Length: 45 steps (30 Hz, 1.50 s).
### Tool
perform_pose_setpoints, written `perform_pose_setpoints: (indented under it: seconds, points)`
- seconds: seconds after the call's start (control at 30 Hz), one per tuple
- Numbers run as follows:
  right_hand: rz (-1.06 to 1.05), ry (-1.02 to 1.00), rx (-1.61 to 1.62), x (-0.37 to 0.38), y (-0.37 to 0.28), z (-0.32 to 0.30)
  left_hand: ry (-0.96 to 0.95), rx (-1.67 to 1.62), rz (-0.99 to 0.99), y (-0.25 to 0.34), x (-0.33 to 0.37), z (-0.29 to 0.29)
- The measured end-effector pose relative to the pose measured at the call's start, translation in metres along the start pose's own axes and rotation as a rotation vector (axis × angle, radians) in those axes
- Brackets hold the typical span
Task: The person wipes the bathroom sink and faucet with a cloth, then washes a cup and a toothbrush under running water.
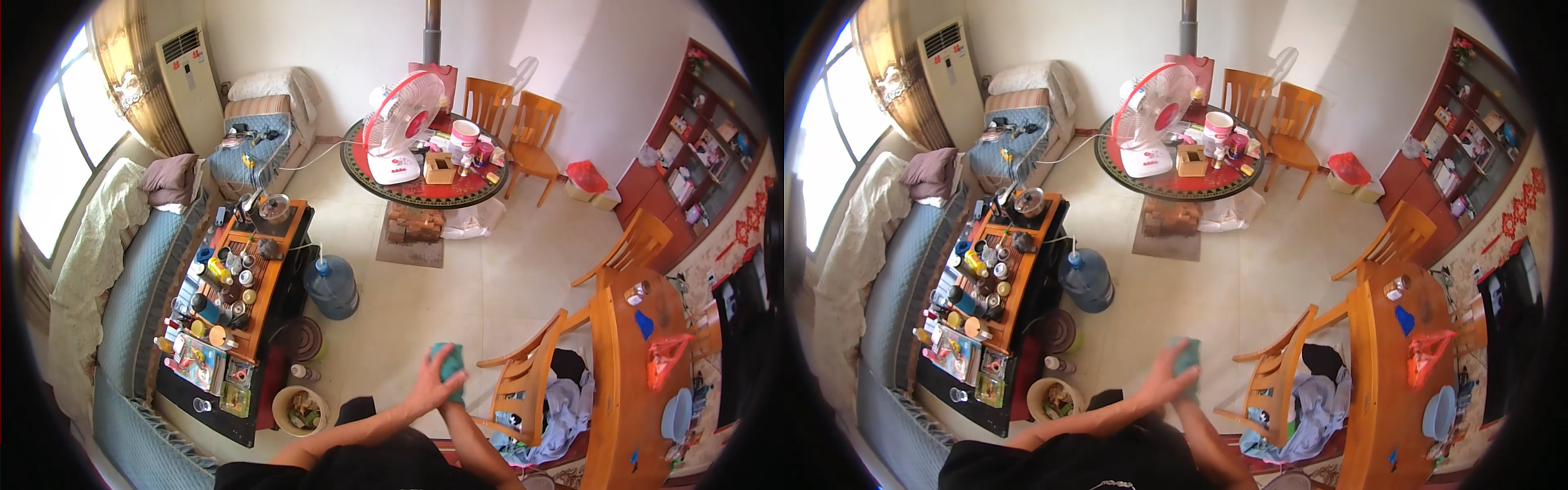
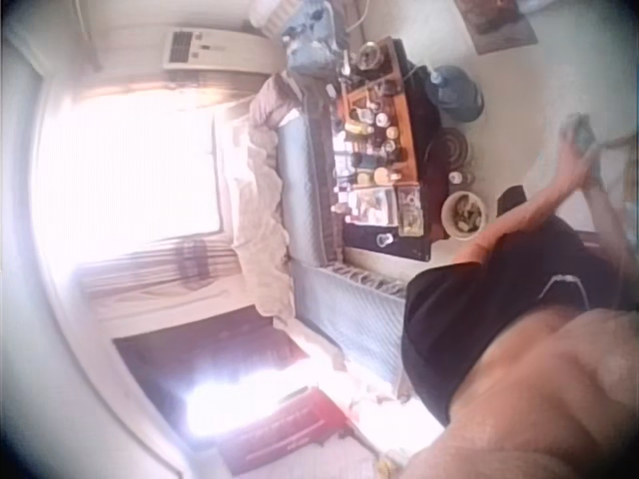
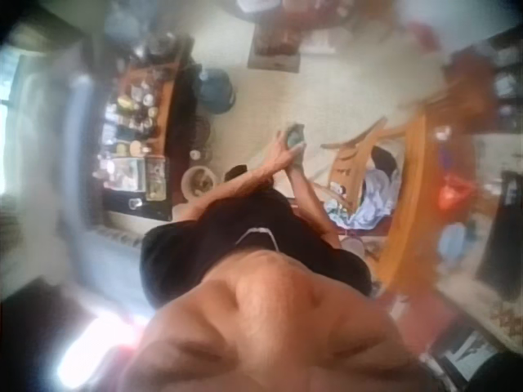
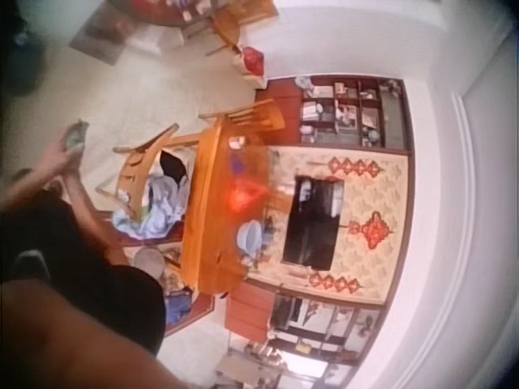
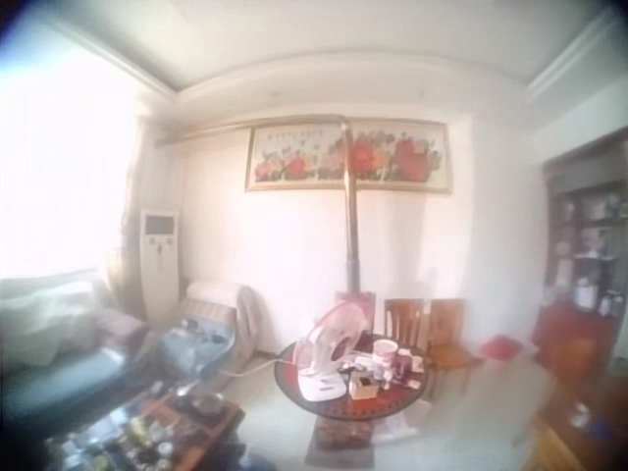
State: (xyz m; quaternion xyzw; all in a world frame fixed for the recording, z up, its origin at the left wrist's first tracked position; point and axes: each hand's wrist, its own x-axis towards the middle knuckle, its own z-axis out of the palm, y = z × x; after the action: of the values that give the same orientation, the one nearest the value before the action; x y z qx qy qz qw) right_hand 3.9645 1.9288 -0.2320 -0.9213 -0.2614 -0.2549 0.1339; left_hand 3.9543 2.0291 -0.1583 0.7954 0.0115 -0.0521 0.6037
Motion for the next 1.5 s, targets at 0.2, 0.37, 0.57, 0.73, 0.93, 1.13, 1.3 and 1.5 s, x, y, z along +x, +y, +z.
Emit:
perform_pose_setpoints:
  seconds: [0.2, 0.37, 0.57, 0.73, 0.93, 1.13, 1.3, 1.5]
  points:
    - [0.464, -0.369, 0.456, 0.132, 0.038, 0.0, 0.208, -0.282, -0.003, 0.01, 0.095, -0.006]
    - [0.362, -0.379, 0.525, 0.2, 0.081, 0.043, 0.196, -0.733, -0.001, -0.007, 0.181, -0.013]
    - [0.379, -0.033, 0.663, 0.274, 0.135, 0.096, 0.435, -0.27, -0.029, 0.005, 0.286, -0.035]
    - [0.81, -0.213, 1.589, 0.324, 0.153, 0.125, 0.14, -1.458, -0.296, 0.042, 0.337, -0.067]
    - [-0.402, -0.185, 0.421, 0.431, 0.178, 0.111, 0.064, -1.715, -0.19, 0.018, 0.387, -0.095]
    - [-0.426, -0.446, 0.531, 0.495, 0.247, 0.139, 0.469, -1.461, -0.255, 0.007, 0.409, -0.159]
    - [-0.211, -0.366, 0.523, 0.539, 0.323, 0.157, 0.786, -1.501, 0.404, 0.037, 0.397, -0.232]
    - [0.267, -0.004, 0.841, 0.61, 0.362, 0.149, 0.728, -1.326, 0.596, 0.09, 0.441, -0.273]
